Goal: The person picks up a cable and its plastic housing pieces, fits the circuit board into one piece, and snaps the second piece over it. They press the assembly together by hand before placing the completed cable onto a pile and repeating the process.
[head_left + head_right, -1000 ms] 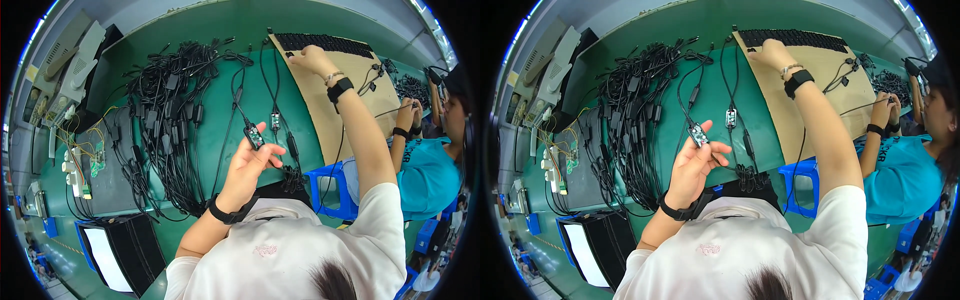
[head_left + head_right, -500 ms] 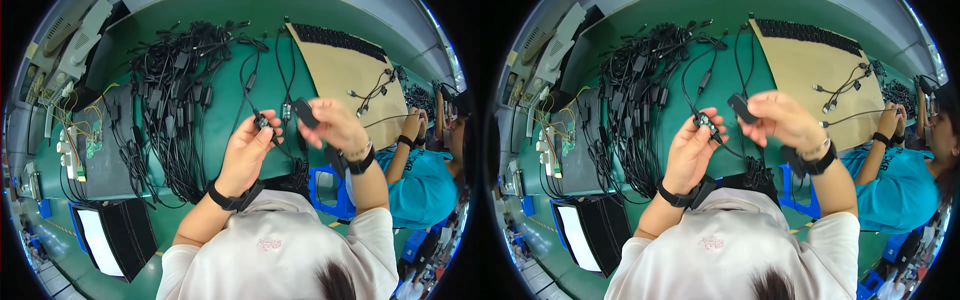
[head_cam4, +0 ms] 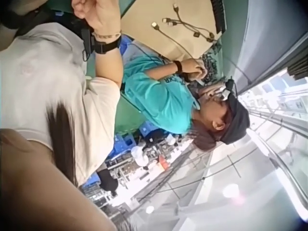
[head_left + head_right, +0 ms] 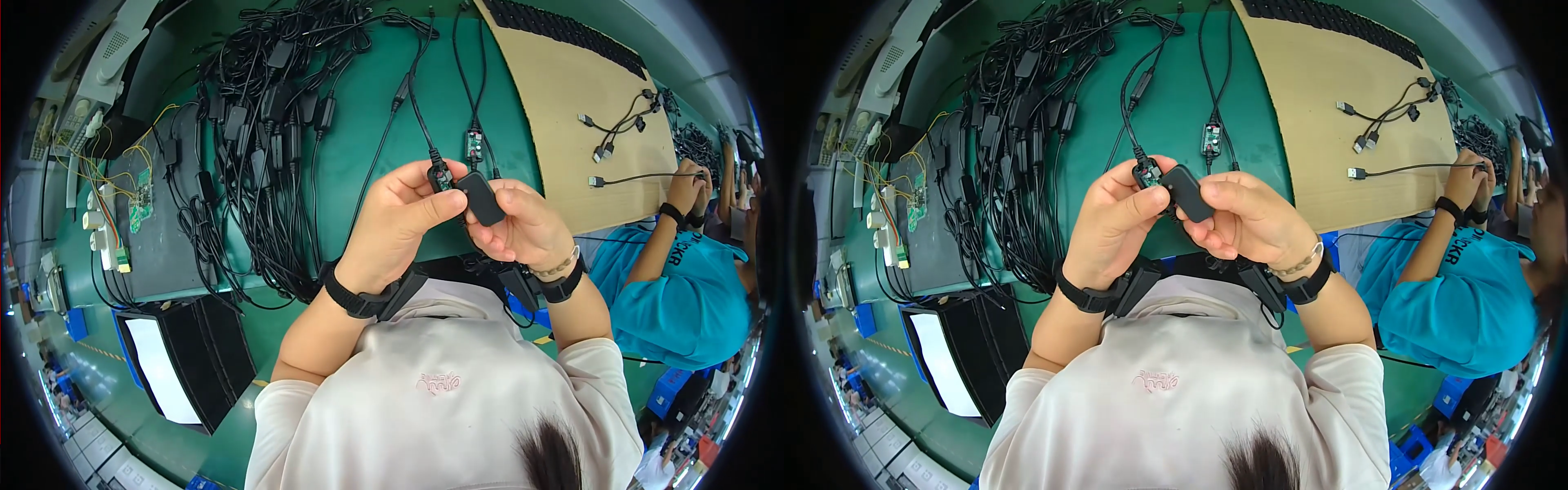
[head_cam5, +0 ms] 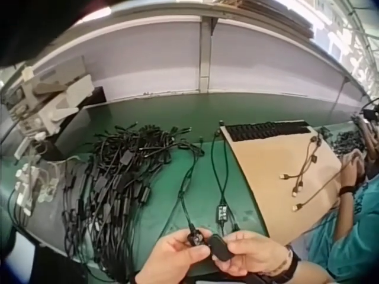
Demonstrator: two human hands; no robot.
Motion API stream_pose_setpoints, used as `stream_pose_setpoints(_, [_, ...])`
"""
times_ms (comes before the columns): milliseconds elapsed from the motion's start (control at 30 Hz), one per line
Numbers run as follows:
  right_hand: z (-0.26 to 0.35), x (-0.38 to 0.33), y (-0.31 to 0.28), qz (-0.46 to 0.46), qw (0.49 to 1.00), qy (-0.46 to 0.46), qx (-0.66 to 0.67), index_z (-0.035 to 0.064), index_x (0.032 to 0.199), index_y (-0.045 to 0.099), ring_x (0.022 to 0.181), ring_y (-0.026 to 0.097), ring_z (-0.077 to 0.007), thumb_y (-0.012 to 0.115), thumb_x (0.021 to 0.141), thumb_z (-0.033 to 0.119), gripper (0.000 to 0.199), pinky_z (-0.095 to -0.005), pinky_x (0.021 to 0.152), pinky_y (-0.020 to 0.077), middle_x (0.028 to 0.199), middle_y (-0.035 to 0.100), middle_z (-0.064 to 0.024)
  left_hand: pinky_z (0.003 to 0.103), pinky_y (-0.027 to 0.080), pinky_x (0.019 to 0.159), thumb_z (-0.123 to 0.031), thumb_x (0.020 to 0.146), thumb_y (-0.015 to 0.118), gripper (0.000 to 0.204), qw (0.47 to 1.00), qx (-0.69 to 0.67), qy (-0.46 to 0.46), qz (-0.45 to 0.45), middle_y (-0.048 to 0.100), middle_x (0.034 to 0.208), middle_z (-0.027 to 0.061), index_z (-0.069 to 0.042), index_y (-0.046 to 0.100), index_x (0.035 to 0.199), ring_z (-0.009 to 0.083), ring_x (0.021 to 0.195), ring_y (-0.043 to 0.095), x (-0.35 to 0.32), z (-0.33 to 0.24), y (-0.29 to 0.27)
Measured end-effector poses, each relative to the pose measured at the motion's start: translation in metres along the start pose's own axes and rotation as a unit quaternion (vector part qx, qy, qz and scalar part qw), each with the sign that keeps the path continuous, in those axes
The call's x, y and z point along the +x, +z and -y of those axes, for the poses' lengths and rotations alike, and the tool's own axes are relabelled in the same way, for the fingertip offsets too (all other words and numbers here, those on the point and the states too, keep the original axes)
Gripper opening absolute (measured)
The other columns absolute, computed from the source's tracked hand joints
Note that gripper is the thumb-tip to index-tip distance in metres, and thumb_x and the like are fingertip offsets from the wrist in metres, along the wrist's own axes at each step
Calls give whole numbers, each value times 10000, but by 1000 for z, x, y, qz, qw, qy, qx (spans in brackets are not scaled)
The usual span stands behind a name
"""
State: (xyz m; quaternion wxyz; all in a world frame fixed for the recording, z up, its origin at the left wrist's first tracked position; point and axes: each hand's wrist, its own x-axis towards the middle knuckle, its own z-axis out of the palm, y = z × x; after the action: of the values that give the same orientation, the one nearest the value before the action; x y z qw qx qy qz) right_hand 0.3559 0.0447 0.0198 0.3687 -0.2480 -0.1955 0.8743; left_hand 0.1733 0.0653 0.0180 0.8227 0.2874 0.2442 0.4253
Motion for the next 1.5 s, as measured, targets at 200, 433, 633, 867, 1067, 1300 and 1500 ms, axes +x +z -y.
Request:
stream_pose_setpoints(200, [6, -7, 16, -117, 975, -10, -188, -60, 907, 552, 514, 533, -118, 571, 824, 181, 255, -201, 390, 416, 735, 588, -104, 235, 463, 720, -21, 751, 638, 225, 999, 20, -6, -34, 615, 863, 46, 8, 575, 965, 105, 733, 575, -1, -1, 0])
stream_pose_setpoints(433, [-14, -5, 32, -246, 580, -347, -695, -31, 993, 574, 621, 558, -118, 663, 717, 35, 297, -220, 504, 454, 805, 596, -90, 214, 465, 697, 1, 738, 634, 217, 986, 99, 44, -128, 612, 856, 44, 17, 578, 947, 99, 736, 576, 1, 3, 6])
stream_pose_setpoints(633, [-13, -6, 33, -249, 631, -300, -671, -18, 1025, 581, 689, 567, -138, 671, 682, -14, 355, -247, 597, 476, 866, 591, -104, 225, 475, 732, -2, 729, 670, 270, 992, 74, 46, -88, 610, 869, 48, 24, 575, 980, 104, 784, 577, 0, 2, 11])
stream_pose_setpoints(867, [-8, -6, 23, -218, 727, -377, -530, -21, 1024, 585, 706, 563, -146, 654, 690, -16, 341, -249, 584, 464, 839, 583, -91, 244, 484, 768, -23, 709, 706, 356, 998, 56, 42, -5, 615, 902, 71, 32, 564, 1031, 117, 834, 582, 2, 2, 1])
stream_pose_setpoints(1067, [2, -17, 39, -197, 754, -289, -556, -12, 1050, 590, 715, 539, -113, 652, 720, 2, 336, -214, 592, 438, 829, 566, -65, 255, 494, 761, -22, 699, 714, 393, 994, 87, 61, 15, 615, 928, 85, 40, 557, 1054, 130, 828, 589, 2, 3, -2])
stream_pose_setpoints(1300, [-1, -10, 43, -201, 727, -266, -600, 1, 1078, 587, 656, 505, -93, 661, 749, 63, 343, -198, 572, 414, 773, 552, -49, 265, 489, 777, -132, 662, 750, 505, 994, 90, 57, 24, 613, 931, 72, 35, 543, 1092, 141, 848, 589, 5, 3, -3])
stream_pose_setpoints(1500, [-2, -5, 41, -195, 700, -302, -617, 2, 1043, 595, 592, 513, -146, 668, 732, 73, 327, -235, 532, 411, 727, 549, -78, 257, 498, 769, -79, 688, 730, 515, 990, 118, 81, 19, 609, 940, 78, 26, 520, 1147, 137, 848, 587, 6, 7, -8])
